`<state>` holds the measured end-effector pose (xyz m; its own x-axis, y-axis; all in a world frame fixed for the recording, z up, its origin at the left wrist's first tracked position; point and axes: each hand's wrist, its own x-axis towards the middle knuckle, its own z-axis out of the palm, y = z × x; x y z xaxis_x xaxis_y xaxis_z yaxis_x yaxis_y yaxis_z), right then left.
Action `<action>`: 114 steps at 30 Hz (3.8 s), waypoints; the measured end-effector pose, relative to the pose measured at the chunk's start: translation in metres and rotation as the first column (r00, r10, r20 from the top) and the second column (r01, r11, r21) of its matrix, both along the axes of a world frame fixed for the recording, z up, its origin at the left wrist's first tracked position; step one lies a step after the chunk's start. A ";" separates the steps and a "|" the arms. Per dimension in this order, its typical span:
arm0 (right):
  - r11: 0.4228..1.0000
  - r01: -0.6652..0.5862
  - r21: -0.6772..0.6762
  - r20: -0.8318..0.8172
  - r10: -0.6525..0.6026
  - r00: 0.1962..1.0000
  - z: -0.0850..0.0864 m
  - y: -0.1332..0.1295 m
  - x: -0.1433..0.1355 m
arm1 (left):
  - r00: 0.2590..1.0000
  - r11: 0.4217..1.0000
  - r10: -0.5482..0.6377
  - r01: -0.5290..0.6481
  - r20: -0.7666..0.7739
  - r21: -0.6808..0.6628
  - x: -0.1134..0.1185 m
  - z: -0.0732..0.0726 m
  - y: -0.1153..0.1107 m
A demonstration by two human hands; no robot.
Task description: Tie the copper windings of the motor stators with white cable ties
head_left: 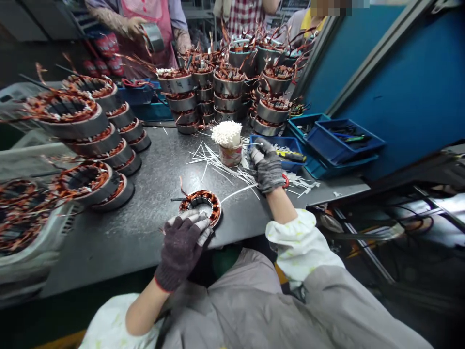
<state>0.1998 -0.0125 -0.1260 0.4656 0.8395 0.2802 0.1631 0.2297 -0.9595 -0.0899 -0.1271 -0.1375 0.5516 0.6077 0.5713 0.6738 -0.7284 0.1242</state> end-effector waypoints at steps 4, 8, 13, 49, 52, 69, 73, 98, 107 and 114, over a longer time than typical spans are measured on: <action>0.987 0.091 0.132 -0.089 -0.080 0.993 0.018 -0.004 -0.005 | 0.995 0.994 0.101 -0.101 0.014 0.043 0.014 -0.003 -0.010; 0.953 -0.057 0.298 0.007 0.058 0.998 0.020 -0.073 -0.016 | 0.996 0.996 0.083 -0.083 -0.015 0.020 0.015 -0.002 -0.007; 0.697 -0.705 0.131 0.495 0.570 0.656 -0.003 -0.165 -0.025 | 0.995 0.994 0.088 -0.091 -0.048 -0.066 0.012 -0.004 -0.006; 0.830 -0.557 0.045 0.059 0.554 0.830 -0.047 -0.144 -0.086 | 0.939 0.953 0.267 -0.223 0.216 -0.205 0.026 -0.002 -0.009; 0.852 -0.512 -0.110 -0.275 0.469 0.839 -0.039 -0.140 -0.090 | 0.945 0.975 0.208 -0.180 0.252 -0.128 0.030 -0.004 -0.007; 0.900 -0.432 -0.058 0.453 0.409 0.792 -0.046 -0.125 -0.081 | 0.984 0.995 0.057 -0.042 0.170 -0.089 0.021 0.003 -0.012; 0.911 -0.410 -0.041 0.767 0.291 0.572 -0.032 -0.123 -0.076 | 0.985 0.993 0.045 -0.027 0.169 -0.111 0.021 0.001 -0.010; 0.728 -0.622 -0.289 -0.315 0.541 0.780 -0.017 -0.146 -0.079 | 0.989 0.981 0.101 -0.081 0.105 -0.177 0.012 -0.004 -0.006; 0.838 -0.498 -0.224 0.096 0.528 0.844 0.020 -0.117 -0.079 | 0.990 0.956 -0.056 0.090 0.128 -0.280 0.009 0.005 -0.018; 0.913 0.130 -0.388 0.784 0.252 0.567 0.031 -0.077 0.038 | 0.990 0.954 0.119 -0.093 0.077 -0.284 0.022 0.007 -0.017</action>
